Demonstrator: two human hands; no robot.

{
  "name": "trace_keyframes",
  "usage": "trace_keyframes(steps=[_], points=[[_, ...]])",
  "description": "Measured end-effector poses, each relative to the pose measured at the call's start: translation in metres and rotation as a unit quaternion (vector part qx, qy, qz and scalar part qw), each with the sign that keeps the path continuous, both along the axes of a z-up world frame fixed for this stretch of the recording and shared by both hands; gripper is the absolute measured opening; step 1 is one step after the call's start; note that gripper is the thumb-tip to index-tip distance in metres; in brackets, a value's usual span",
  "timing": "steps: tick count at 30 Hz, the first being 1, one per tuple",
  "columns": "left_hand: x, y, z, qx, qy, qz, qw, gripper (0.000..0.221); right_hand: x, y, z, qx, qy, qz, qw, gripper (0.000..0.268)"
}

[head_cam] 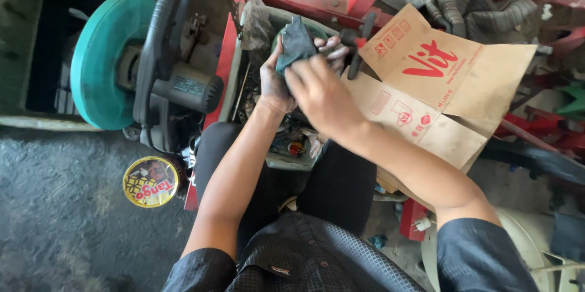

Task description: Cleaning various automotive components such as brake pads and gaskets with a cloth.

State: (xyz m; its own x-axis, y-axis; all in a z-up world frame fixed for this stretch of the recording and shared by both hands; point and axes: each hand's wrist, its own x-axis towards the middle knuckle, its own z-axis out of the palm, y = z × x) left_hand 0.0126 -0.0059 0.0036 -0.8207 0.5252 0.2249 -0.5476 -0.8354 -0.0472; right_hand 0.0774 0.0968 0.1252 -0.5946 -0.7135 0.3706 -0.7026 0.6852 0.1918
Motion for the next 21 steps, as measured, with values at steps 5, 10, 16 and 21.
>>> trace_keyframes(steps=[5,10,16,21], points=[[0.001,-0.001,-0.002,-0.084,0.034,0.000,0.996,0.060,-0.001,0.015,-0.013,-0.063,-0.046,0.023,0.997,0.031],[-0.010,0.023,-0.056,-0.107,-0.032,-0.004,0.994,0.050,-0.025,0.012,0.004,-0.123,-0.022,-0.031,0.992,0.030],[-0.003,-0.001,-0.006,-0.030,0.051,0.045,0.997,0.056,0.006,0.008,-0.025,-0.077,-0.065,0.013,0.995,0.045],[-0.002,-0.004,0.001,-0.025,0.095,0.013,0.995,0.065,0.029,0.026,-0.024,-0.033,-0.112,0.009,0.993,0.043]])
